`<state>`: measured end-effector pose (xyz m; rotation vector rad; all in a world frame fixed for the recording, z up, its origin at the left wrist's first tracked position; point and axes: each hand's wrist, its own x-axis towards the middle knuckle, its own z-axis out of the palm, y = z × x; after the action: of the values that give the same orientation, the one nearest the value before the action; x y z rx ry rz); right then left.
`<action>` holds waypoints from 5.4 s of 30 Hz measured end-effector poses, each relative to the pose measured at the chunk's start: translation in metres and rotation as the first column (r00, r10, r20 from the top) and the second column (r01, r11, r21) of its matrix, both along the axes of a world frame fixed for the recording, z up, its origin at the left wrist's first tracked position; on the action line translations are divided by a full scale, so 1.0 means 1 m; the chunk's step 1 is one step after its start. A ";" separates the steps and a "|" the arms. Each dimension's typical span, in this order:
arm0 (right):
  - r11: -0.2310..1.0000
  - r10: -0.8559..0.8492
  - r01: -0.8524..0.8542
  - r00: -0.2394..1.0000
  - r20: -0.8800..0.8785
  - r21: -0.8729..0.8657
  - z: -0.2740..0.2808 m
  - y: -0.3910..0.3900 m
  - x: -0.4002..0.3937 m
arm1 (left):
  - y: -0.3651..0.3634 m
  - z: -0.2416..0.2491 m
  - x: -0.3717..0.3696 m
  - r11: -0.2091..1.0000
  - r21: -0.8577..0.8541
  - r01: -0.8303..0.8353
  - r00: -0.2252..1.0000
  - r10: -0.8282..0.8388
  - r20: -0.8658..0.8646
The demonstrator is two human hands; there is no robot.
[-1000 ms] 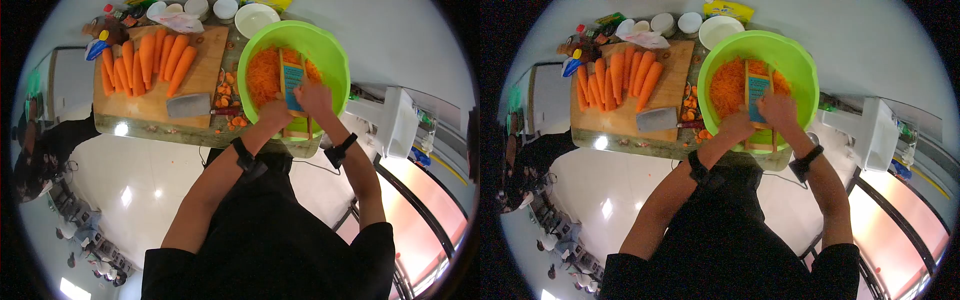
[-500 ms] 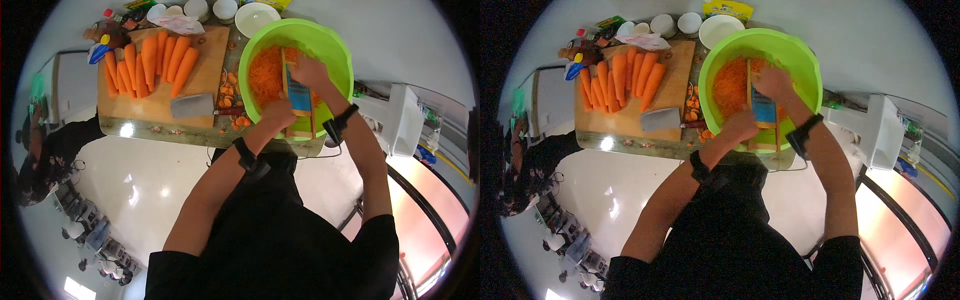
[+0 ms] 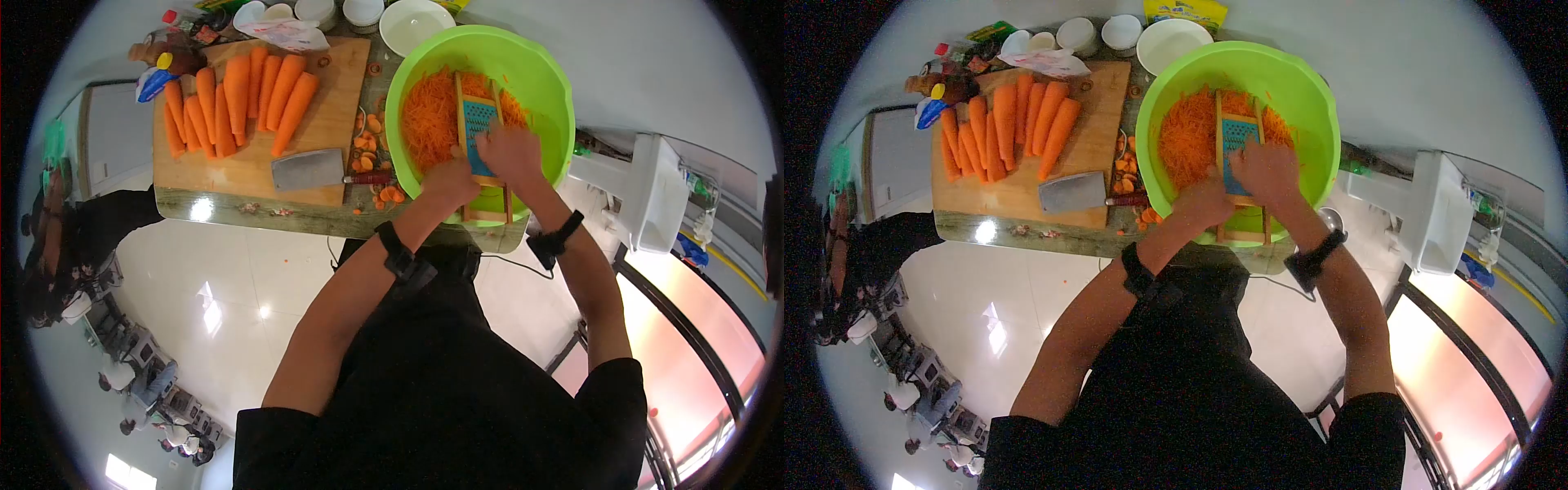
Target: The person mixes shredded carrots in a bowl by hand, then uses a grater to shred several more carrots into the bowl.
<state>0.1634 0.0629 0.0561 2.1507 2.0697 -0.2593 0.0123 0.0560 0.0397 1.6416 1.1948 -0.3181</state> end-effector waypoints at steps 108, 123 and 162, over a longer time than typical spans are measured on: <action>0.990 -0.057 0.038 0.989 -0.138 -0.136 0.044 -0.044 -0.004 | 0.006 0.001 0.002 0.993 -0.111 -0.045 0.999 0.042 -0.028; 0.992 0.116 -0.113 0.992 -0.049 0.060 -0.008 0.003 -0.010 | -0.001 -0.025 0.002 0.998 -0.066 0.023 0.998 -0.020 0.055; 0.988 -0.134 0.119 0.974 -0.182 -0.094 0.038 -0.055 -0.013 | -0.018 -0.108 0.009 0.998 -0.061 0.022 0.952 -0.003 0.306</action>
<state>0.1500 0.0075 0.0943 2.2902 1.9761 -0.5742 0.0216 0.0377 -0.0678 1.5765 0.9303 -0.1016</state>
